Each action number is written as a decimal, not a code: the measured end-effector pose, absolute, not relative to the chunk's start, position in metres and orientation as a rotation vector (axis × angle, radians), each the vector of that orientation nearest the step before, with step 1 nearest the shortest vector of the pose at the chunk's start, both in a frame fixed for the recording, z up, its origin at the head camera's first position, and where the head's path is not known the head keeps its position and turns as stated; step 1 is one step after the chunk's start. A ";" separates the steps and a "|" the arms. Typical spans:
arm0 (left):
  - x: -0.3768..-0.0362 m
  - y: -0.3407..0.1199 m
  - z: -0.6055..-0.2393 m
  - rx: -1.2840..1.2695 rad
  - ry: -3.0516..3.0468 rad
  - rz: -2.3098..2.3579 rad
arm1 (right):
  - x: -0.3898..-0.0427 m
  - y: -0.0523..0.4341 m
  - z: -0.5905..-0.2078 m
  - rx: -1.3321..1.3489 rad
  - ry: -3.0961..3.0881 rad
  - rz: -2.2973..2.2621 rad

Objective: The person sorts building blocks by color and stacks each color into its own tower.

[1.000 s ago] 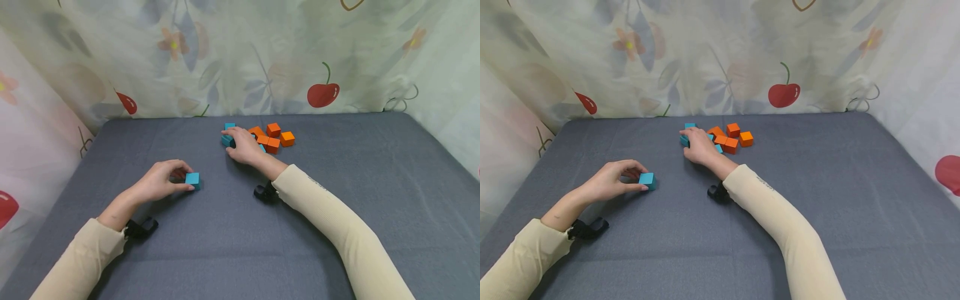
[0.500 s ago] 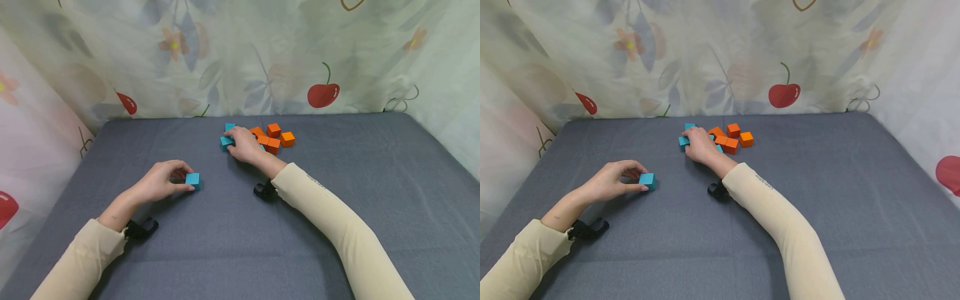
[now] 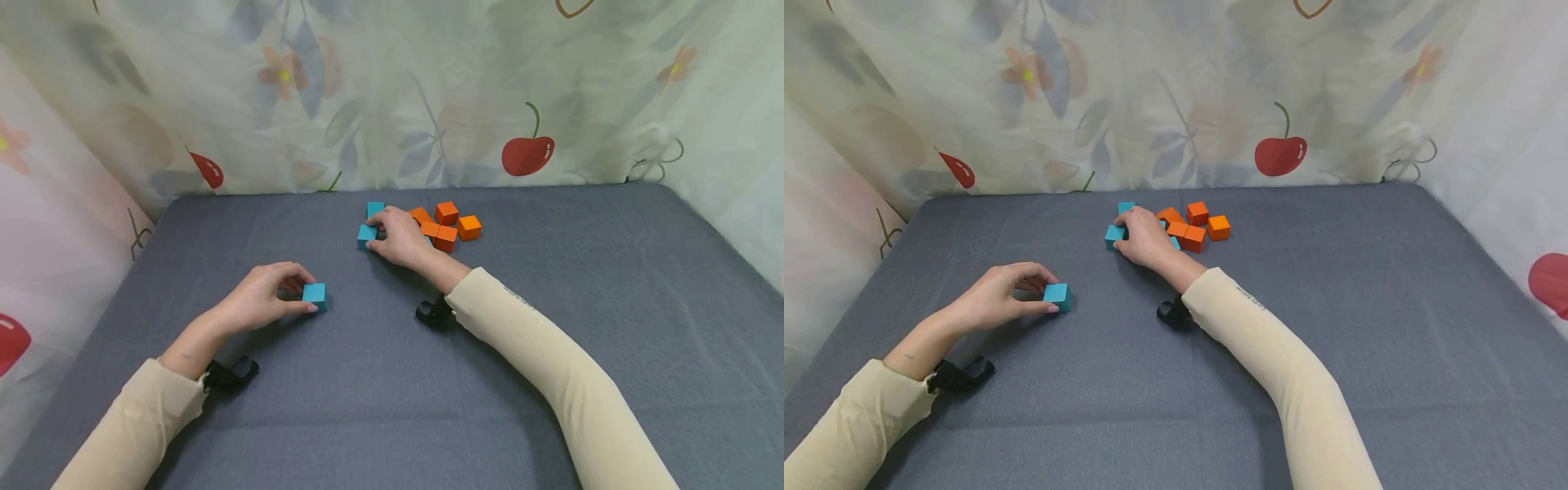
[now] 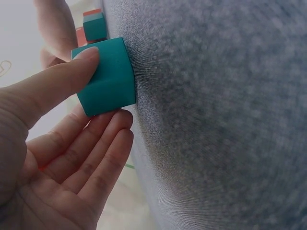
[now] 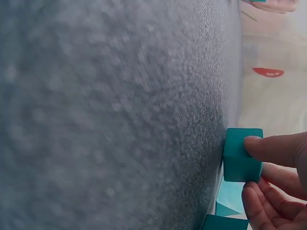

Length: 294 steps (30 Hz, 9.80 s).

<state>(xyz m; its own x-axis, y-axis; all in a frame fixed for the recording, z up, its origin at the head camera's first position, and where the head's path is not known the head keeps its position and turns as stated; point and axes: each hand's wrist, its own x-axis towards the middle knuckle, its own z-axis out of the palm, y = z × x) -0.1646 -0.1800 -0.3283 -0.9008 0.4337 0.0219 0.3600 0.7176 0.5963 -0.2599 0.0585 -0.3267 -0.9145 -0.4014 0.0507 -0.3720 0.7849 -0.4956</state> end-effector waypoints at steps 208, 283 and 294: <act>-0.171 -0.182 -0.333 0.565 2.732 0.994 | -0.215 0.060 -0.335 -1.027 2.327 -1.629; -0.169 -0.185 -0.332 0.628 2.736 0.989 | -0.223 0.121 -0.324 -0.769 2.627 -1.361; -0.168 -0.186 -0.331 0.629 2.732 0.989 | -0.224 0.146 -0.331 -0.707 2.711 -1.244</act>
<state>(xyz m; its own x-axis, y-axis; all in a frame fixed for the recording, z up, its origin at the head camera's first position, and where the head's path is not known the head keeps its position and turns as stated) -0.1676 -0.1862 -0.3309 -0.8968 0.4421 -0.0145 0.3305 0.6914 0.6424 -0.2236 0.1463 -0.3314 -0.8909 -0.4380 0.1200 -0.3765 0.5648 -0.7343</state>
